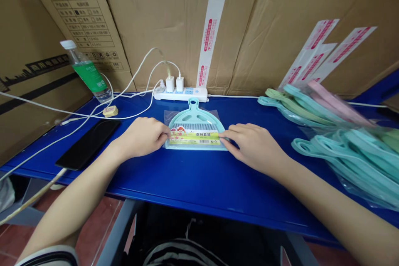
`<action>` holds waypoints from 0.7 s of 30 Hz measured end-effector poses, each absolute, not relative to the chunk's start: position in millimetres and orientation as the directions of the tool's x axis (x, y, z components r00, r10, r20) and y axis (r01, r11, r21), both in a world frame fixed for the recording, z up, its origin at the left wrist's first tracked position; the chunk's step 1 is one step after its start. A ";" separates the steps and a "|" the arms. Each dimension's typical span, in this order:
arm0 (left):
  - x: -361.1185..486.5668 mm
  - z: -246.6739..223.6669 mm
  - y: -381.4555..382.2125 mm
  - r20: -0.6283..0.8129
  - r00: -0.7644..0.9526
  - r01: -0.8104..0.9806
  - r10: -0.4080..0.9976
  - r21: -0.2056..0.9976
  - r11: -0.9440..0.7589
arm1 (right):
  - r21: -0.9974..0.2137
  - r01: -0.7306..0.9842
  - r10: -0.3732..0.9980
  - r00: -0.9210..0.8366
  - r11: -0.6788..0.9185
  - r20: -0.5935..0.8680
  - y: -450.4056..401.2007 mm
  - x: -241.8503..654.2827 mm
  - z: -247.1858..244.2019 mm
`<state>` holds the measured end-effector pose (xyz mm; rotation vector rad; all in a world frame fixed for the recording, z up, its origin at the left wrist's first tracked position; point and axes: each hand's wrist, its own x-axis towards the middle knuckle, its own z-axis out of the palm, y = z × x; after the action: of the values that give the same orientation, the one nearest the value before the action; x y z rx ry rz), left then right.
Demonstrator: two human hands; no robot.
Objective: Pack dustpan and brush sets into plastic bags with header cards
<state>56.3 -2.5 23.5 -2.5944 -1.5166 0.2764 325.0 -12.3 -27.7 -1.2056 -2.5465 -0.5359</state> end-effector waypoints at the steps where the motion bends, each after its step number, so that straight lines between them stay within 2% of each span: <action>1: 56.9 24.0 -2.8 -0.091 0.476 0.850 0.875 -0.205 -0.484 | 0.210 0.784 0.685 -0.614 0.584 0.392 -12.4 324.9 -27.4; 8: 60.6 21.7 -4.6 -0.037 0.503 0.827 0.864 -0.271 -0.493 | 0.222 0.772 0.676 -0.631 0.596 0.379 -12.0 324.1 -26.2; 13: 67.6 9.7 -5.3 -0.076 0.682 0.698 0.727 -0.230 -0.679 | 0.260 0.694 0.620 -0.718 0.671 0.316 -11.3 322.5 -28.9; 17: 70.8 4.8 -5.7 -0.133 0.682 0.686 0.719 -0.225 -0.692 | 0.263 0.687 0.634 -0.726 0.677 0.266 -11.3 321.4 -30.6; 21: 69.3 4.2 -4.5 -0.125 0.665 0.712 0.736 -0.193 -0.675 | 0.260 0.697 0.647 -0.718 0.669 0.258 -12.3 320.8 -28.9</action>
<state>69.3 -4.5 4.2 -2.7484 -1.2011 0.2913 320.8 -12.3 -28.9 -1.1086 -2.7367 -0.5167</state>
